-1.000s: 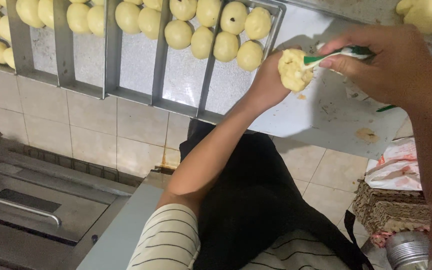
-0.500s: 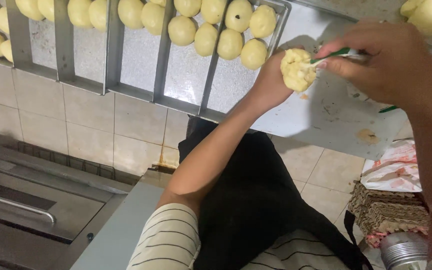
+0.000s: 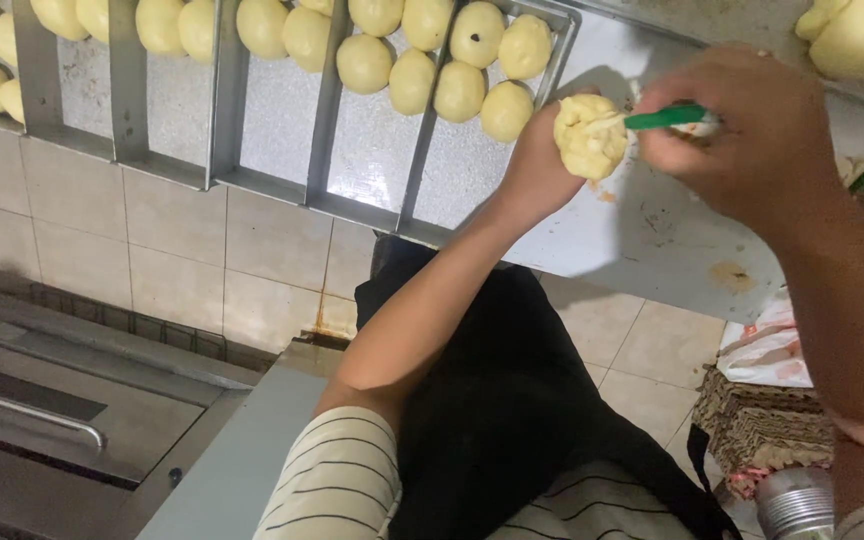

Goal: Stuffing pre-portioned dough balls with shredded cheese and arranging them in metal baking trays

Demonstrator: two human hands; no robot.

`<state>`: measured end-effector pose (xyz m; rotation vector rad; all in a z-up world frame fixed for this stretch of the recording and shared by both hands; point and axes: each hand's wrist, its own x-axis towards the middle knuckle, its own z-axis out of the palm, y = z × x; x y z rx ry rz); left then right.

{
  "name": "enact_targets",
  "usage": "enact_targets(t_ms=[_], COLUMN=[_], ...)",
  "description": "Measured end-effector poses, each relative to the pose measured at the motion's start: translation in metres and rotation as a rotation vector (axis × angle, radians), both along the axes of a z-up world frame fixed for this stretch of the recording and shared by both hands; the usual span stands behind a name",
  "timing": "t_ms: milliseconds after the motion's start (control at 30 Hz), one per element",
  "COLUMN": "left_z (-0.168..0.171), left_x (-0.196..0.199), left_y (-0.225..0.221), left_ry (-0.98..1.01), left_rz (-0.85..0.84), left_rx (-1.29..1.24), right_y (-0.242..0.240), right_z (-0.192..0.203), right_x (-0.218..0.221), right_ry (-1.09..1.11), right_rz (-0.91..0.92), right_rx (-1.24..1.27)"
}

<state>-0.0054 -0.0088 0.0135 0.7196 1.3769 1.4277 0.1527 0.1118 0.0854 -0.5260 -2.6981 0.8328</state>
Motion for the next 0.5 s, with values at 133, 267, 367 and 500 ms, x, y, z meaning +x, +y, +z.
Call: enact_targets(t_ms=[133,267,367,500], left_z=[-0.005,0.004,-0.002,-0.023], left_x=[0.002,-0.001,0.000,0.003], left_y=[-0.001,0.001,-0.001,-0.003], left_ry=[0.033,0.023,0.010,-0.019], left_rz=[0.054,0.059,0.086,0.121], left_rx=[0.007,0.119,0.113,0.131], right_y=[-0.004,-0.004,-0.005,-0.007], right_z=[-0.001,0.009,0.010,0.018], right_x=[-0.004,-0.012,-0.011,-0.011], right_ry=[0.073,0.029,0.023,0.077], right_rz=[0.004,0.078,0.097,0.116], right_rx=[-0.019,0.134,0.234,0.151])
